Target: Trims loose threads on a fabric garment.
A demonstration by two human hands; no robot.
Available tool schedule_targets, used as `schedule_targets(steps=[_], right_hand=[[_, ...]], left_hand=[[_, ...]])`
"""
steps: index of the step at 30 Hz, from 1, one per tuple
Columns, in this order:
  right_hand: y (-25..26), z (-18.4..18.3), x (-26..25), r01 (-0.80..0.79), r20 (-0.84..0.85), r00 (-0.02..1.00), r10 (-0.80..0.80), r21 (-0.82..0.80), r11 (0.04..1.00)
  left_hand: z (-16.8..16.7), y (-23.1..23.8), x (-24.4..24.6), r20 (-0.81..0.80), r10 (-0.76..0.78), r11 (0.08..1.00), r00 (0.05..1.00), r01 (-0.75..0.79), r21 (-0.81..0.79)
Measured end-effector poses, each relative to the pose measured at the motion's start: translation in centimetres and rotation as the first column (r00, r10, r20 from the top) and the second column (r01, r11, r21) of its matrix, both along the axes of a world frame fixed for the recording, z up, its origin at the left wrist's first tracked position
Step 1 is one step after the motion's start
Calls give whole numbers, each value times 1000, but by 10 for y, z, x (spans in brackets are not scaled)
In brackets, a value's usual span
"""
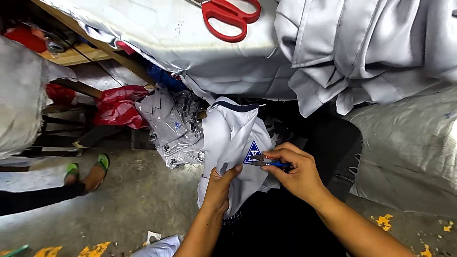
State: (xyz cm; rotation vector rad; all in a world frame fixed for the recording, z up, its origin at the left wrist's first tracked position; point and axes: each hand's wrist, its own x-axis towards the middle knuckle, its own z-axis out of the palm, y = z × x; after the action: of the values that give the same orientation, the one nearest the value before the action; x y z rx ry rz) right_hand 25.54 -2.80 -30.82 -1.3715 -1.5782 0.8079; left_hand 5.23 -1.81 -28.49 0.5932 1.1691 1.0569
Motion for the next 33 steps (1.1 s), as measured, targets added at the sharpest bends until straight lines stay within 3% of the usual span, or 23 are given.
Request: schedule_targets(steps=[10, 17, 20, 24, 29, 33], right_hand=[[2, -5, -2, 28, 23, 999, -28, -4, 1000], [-1, -8, -10, 49, -42, 998, -51, -48, 998], [-4, -9, -15, 64, -109, 992, -71, -71, 995], [-7, -10, -18, 88, -62, 994, -85, 50, 995], [-7, -10, -19, 76, -151, 985, -81, -41, 996], [-8, -9, -19, 95, -87, 992, -90, 50, 994]], left_hand=[[-4, -1, 0, 28, 32, 999, 999, -33, 16], [-2, 4, 5, -130, 59, 992, 990, -44, 119], [-3, 0, 11, -86, 105, 991, 991, -96, 97], [-6, -7, 14, -19, 138, 989, 990, -137, 48], [-10, -12, 13, 103, 143, 990, 984, -143, -13], [-12, -12, 11, 142, 136, 991, 980, -135, -18]])
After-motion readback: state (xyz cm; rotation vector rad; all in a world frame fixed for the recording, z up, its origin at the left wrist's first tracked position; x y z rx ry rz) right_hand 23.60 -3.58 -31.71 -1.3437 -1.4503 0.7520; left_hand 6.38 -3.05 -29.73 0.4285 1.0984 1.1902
